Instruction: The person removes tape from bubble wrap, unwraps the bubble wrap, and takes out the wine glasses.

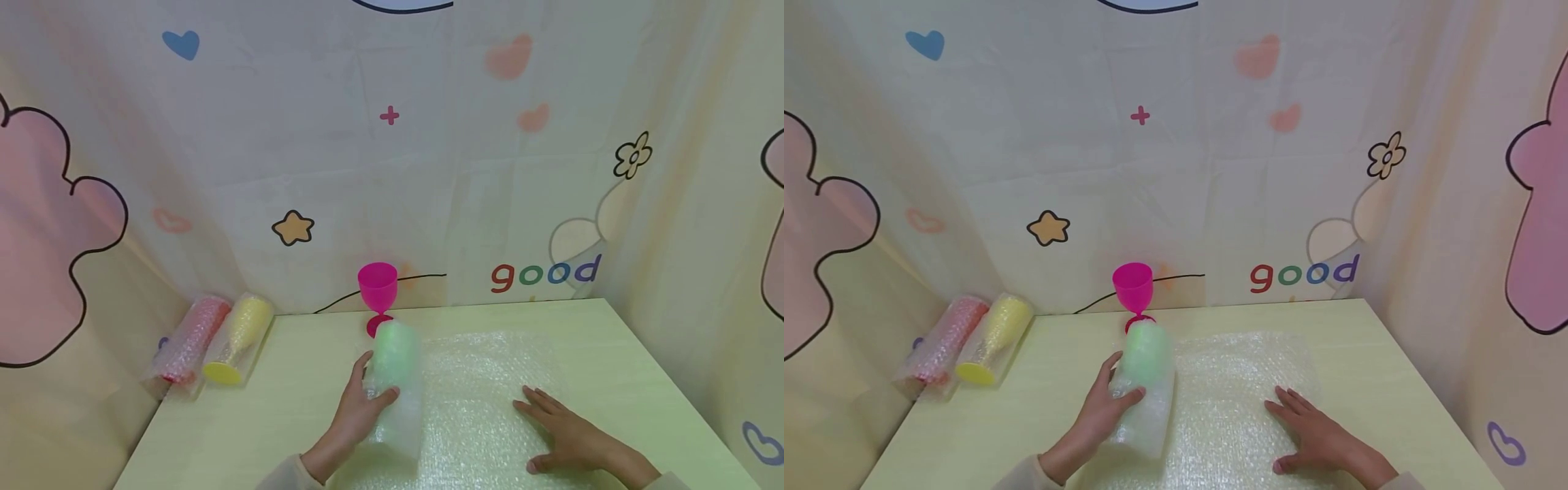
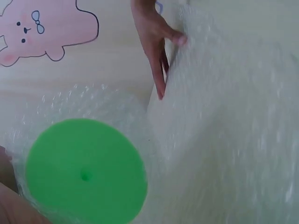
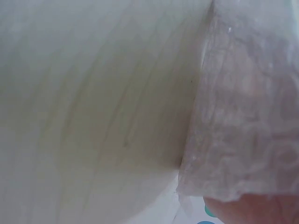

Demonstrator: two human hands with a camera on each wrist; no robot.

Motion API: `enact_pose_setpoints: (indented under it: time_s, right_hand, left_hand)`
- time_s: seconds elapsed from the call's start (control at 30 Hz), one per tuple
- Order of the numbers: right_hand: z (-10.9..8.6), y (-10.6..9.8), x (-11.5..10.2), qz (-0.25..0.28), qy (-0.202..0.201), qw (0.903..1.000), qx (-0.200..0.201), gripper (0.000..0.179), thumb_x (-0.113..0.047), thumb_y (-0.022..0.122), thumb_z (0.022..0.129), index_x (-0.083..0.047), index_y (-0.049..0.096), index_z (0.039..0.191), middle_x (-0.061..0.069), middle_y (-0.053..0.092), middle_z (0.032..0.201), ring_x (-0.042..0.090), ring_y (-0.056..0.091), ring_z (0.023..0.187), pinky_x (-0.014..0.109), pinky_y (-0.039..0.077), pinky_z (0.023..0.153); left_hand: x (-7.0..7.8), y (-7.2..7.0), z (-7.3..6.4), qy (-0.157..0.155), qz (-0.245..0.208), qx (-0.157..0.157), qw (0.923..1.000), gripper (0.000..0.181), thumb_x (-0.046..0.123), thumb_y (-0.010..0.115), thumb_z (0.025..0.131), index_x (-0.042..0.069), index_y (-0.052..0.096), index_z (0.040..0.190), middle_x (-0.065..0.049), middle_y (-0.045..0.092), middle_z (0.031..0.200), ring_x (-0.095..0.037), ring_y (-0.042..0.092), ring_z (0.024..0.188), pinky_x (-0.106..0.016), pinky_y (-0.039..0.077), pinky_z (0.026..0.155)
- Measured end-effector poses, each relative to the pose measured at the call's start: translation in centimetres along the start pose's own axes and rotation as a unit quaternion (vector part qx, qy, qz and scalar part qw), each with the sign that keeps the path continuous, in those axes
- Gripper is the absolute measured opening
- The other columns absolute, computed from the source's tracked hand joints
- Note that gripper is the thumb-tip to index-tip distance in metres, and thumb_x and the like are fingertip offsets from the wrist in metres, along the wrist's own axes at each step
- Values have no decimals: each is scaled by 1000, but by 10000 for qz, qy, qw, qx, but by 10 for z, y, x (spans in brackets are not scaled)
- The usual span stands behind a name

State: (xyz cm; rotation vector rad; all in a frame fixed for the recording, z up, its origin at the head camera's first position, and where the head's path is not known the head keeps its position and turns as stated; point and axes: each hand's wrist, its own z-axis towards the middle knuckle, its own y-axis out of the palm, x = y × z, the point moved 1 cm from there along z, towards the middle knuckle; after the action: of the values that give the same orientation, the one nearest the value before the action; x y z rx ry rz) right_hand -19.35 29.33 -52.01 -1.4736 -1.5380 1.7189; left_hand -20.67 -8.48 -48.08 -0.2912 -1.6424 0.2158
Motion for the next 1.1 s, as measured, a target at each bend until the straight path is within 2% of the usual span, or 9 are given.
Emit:
enact_pose_setpoints:
  time_s: [0.13, 0.27, 0.4, 0.6, 0.73, 0.83, 0.9, 1.1]
  right_hand:
    - [0, 0, 1, 5, -12, 10000, 5, 101, -59, 78, 69, -10, 40, 148, 25, 22, 160, 55, 21, 143, 72, 35, 103]
    - [0, 0, 0, 29, 5, 10000, 4, 101, -59, 78, 69, -9, 40, 148, 26, 22, 160, 55, 20, 143, 72, 34, 103]
    - [0, 1, 0, 66, 31, 10000, -9, 101, -59, 78, 69, -10, 40, 148, 26, 22, 160, 55, 20, 143, 72, 34, 103]
    - [0, 1, 0, -12, 2, 10000, 28, 101, -59, 78, 69, -9, 41, 148, 26, 23, 160, 55, 21, 143, 72, 34, 104]
    - [0, 0, -1, 27, -25, 10000, 47, 100, -58, 78, 69, -8, 41, 148, 27, 23, 159, 55, 21, 143, 72, 34, 103]
    - [0, 0, -3, 73, -32, 10000, 53, 100, -58, 78, 70, -7, 41, 147, 27, 23, 159, 56, 21, 143, 73, 33, 103]
    - [0, -1, -5, 68, -28, 10000, 56, 100, -58, 78, 69, -7, 42, 147, 27, 24, 159, 56, 21, 142, 73, 33, 103]
    - [-2, -2, -5, 30, -41, 9999, 98, 100, -58, 78, 69, -7, 41, 147, 27, 24, 159, 55, 21, 143, 72, 34, 103]
  left_hand:
    - [2, 10, -4, -390, -371, -127, 9985, 88, 37, 74, 85, 21, 23, 155, -24, 35, 153, -40, 50, 126, -52, 52, 90]
    - [3, 21, -6, -542, -531, -207, 9969, 90, 39, 74, 85, 21, 20, 155, -23, 36, 152, -36, 54, 120, -47, 53, 85]
    - [3, 30, -9, -648, -773, -233, 9946, 90, 38, 73, 87, 21, 17, 156, -24, 31, 155, -38, 56, 120, -47, 54, 84]
    - [1, 45, -14, -588, -857, -239, 9943, 92, 35, 72, 88, 20, 13, 157, -28, 23, 158, -45, 48, 129, -54, 50, 93]
    - [-3, 54, -16, -514, -826, -283, 9949, 91, 32, 71, 89, 18, 12, 156, -29, 26, 156, -45, 49, 128, -55, 50, 93]
    - [-3, 56, -18, -547, -787, -333, 9948, 89, 30, 70, 90, 17, 11, 156, -28, 31, 153, -48, 48, 128, -58, 50, 93]
    - [-3, 56, -19, -558, -776, -357, 9948, 89, 29, 68, 91, 17, 10, 157, -28, 31, 153, -51, 43, 132, -61, 47, 96]
    - [-4, 58, -18, -643, -892, -476, 9928, 88, 26, 64, 93, 13, 5, 157, -31, 19, 156, -56, 32, 136, -65, 42, 100]
